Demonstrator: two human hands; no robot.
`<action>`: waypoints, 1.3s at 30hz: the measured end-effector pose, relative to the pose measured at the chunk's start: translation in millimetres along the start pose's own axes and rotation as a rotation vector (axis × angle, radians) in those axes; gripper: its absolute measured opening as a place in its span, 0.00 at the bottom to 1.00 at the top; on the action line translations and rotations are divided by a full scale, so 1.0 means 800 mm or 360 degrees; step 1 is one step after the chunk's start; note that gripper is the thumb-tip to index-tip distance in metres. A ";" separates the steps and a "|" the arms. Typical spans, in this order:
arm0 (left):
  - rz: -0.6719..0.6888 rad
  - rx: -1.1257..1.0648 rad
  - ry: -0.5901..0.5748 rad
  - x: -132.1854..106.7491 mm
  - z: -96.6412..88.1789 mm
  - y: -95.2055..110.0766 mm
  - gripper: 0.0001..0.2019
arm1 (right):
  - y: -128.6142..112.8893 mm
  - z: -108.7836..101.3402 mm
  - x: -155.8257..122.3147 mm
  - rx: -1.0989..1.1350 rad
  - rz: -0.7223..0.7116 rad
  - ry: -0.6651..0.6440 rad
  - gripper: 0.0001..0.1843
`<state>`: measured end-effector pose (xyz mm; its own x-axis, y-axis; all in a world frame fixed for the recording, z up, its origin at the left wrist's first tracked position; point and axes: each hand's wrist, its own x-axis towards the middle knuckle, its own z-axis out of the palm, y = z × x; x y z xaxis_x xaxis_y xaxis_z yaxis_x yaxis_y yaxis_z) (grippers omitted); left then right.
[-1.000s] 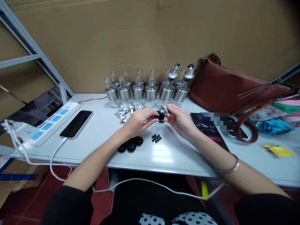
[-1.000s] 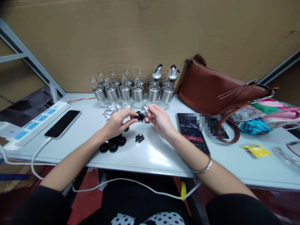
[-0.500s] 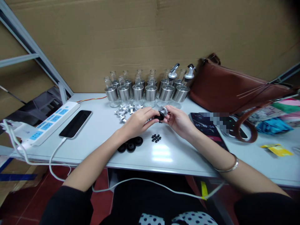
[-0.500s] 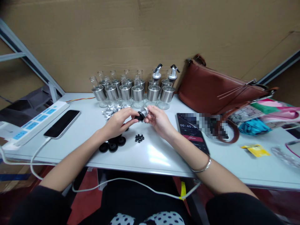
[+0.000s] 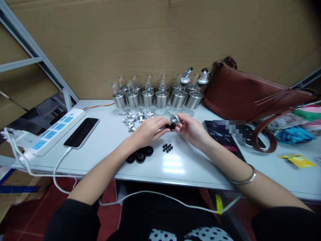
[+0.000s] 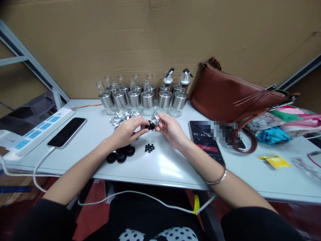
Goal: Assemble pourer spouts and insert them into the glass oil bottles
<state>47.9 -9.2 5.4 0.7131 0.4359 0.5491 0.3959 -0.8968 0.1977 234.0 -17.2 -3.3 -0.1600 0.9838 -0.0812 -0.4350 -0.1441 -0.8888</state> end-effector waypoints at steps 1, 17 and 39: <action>-0.0011 0.0004 -0.0016 0.000 0.000 0.000 0.08 | 0.000 0.000 0.000 0.0008 0.0013 0.0008 0.14; -0.0189 -0.0367 -0.0032 -0.005 0.005 -0.007 0.05 | 0.005 0.002 -0.001 0.0079 0.0107 -0.0014 0.16; -0.0178 -0.0429 0.0368 0.000 0.003 -0.011 0.06 | -0.010 0.002 -0.005 -0.0221 -0.0144 -0.0187 0.19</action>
<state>45.5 -1.1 1.8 0.5122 0.5314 0.6748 0.2753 -0.8458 0.4570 236.3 -20.2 4.6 -0.2318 0.9716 0.0476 -0.3273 -0.0318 -0.9444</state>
